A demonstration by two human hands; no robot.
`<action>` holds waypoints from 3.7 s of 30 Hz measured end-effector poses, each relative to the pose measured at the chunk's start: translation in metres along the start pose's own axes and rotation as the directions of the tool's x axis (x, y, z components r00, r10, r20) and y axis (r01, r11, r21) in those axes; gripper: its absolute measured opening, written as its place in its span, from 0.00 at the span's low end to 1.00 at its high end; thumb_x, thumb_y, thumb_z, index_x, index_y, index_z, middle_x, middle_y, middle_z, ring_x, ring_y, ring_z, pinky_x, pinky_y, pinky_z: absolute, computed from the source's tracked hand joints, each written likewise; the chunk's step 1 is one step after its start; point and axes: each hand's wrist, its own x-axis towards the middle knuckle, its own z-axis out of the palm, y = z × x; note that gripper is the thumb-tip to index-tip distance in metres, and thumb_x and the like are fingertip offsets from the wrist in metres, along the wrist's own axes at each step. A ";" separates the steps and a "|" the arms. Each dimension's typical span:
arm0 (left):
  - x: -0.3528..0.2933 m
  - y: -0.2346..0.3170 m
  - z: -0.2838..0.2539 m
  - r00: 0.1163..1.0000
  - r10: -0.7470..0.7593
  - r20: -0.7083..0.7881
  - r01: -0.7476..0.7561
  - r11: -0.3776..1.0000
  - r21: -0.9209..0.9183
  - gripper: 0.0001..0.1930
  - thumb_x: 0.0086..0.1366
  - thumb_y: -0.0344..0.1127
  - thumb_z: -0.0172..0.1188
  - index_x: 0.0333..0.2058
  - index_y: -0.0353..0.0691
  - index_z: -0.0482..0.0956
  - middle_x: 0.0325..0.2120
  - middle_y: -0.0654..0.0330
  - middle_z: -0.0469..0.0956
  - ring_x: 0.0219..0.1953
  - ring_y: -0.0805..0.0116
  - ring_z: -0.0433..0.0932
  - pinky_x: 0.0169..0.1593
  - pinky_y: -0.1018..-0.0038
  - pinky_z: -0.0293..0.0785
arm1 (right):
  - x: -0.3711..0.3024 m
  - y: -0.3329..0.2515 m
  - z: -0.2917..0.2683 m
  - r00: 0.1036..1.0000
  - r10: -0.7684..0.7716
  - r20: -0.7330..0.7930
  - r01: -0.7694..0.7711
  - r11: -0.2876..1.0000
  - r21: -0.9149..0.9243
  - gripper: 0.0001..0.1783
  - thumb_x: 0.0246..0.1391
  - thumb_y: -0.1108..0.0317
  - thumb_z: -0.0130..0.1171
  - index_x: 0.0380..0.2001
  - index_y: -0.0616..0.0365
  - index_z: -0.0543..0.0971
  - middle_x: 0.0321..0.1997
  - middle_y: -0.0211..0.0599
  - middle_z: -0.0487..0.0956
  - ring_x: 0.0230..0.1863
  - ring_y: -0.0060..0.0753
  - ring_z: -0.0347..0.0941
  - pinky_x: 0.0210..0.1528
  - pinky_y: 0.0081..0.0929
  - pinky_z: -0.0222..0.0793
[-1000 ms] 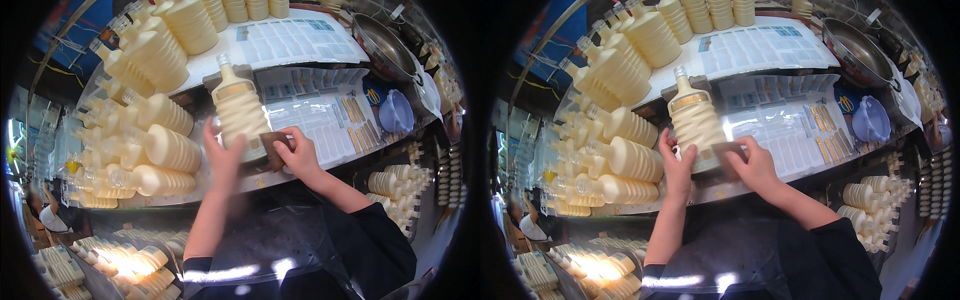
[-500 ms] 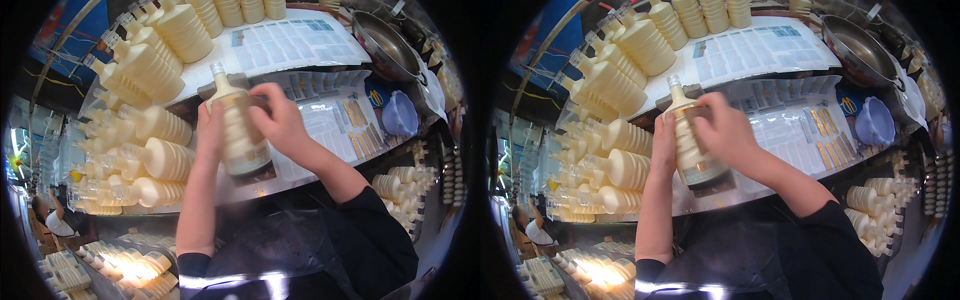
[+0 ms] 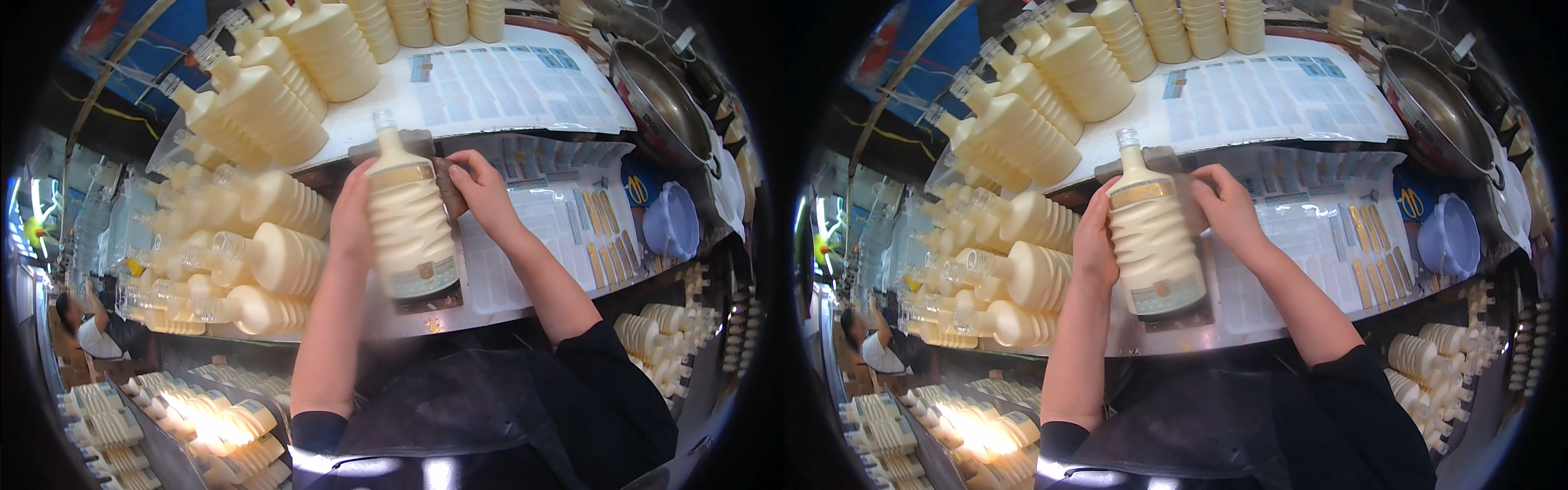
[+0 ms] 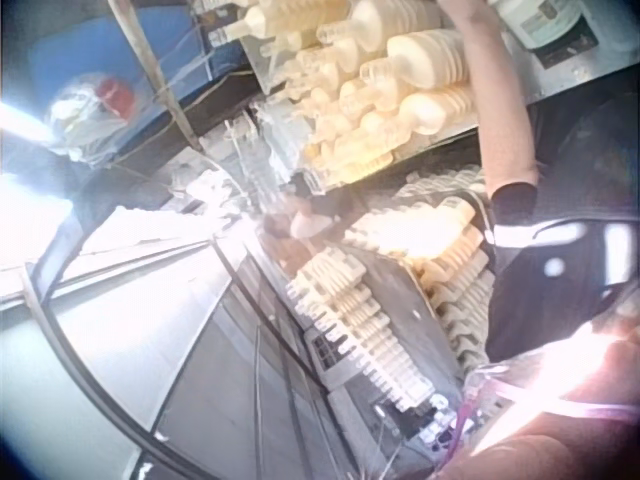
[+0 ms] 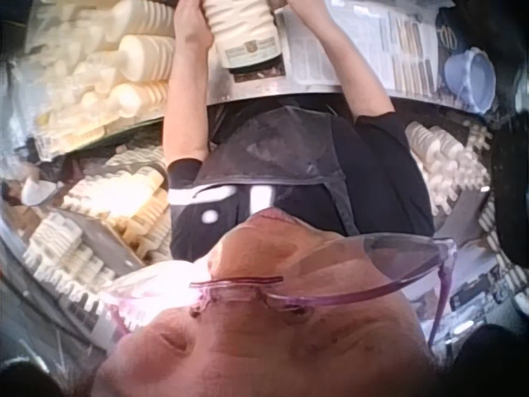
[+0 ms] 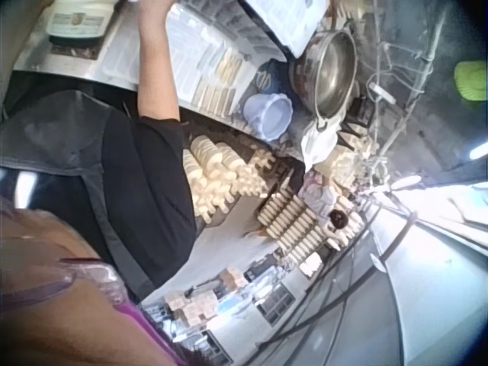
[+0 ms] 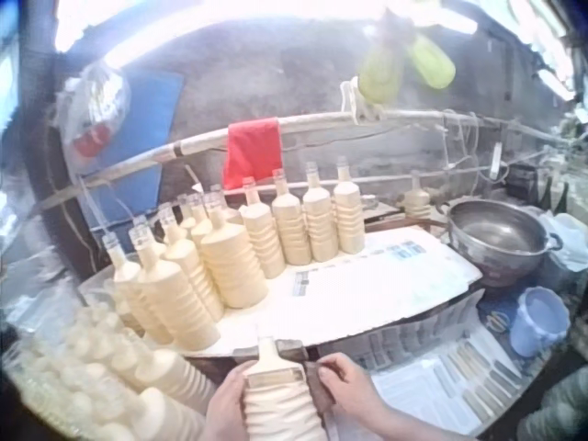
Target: The person repeatedly picks up cream-colored plastic bottles, applies rectangular labels to their sides, and smooths them down. The person handles the bottles one at a time, rotating them to position the labels, and places the finished bottles back on the table.
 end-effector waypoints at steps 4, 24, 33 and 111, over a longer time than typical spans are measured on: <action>-0.004 0.029 0.010 0.999 -0.042 -0.035 0.039 0.996 -0.083 0.26 0.79 0.48 0.48 0.65 0.35 0.69 0.57 0.56 0.78 0.57 0.64 0.78 0.62 0.66 0.73 | -0.016 -0.030 -0.004 0.994 -0.105 -0.018 0.106 0.987 0.123 0.13 0.69 0.68 0.55 0.53 0.58 0.76 0.38 0.26 0.80 0.39 0.17 0.73 0.41 0.20 0.71; -0.284 0.168 0.029 0.420 0.883 -0.209 -0.584 0.439 0.683 0.12 0.71 0.38 0.63 0.45 0.35 0.81 0.35 0.63 0.82 0.37 0.77 0.78 0.41 0.77 0.75 | -0.001 -0.090 0.043 0.904 -0.019 0.426 -0.200 0.863 0.464 0.24 0.69 0.66 0.48 0.66 0.57 0.71 0.49 0.28 0.79 0.33 0.12 0.71 0.28 0.13 0.64; -0.485 0.335 -0.046 -0.016 0.963 -0.269 -0.010 0.269 0.963 0.16 0.73 0.44 0.63 0.46 0.35 0.81 0.37 0.61 0.83 0.38 0.74 0.81 0.45 0.77 0.76 | 0.025 -0.082 0.063 0.853 0.058 0.518 -0.368 0.770 0.521 0.23 0.68 0.67 0.50 0.64 0.53 0.74 0.46 0.28 0.80 0.30 0.15 0.72 0.29 0.14 0.70; -0.069 -0.026 0.021 0.965 0.172 -0.198 -0.011 0.779 0.627 0.50 0.55 0.35 0.72 0.73 0.34 0.53 0.61 0.47 0.71 0.60 0.57 0.74 0.64 0.66 0.70 | -0.125 -0.008 -0.132 0.999 0.022 0.027 0.001 0.760 -0.649 0.10 0.58 0.68 0.61 0.40 0.58 0.87 0.33 0.45 0.85 0.33 0.48 0.82 0.38 0.36 0.78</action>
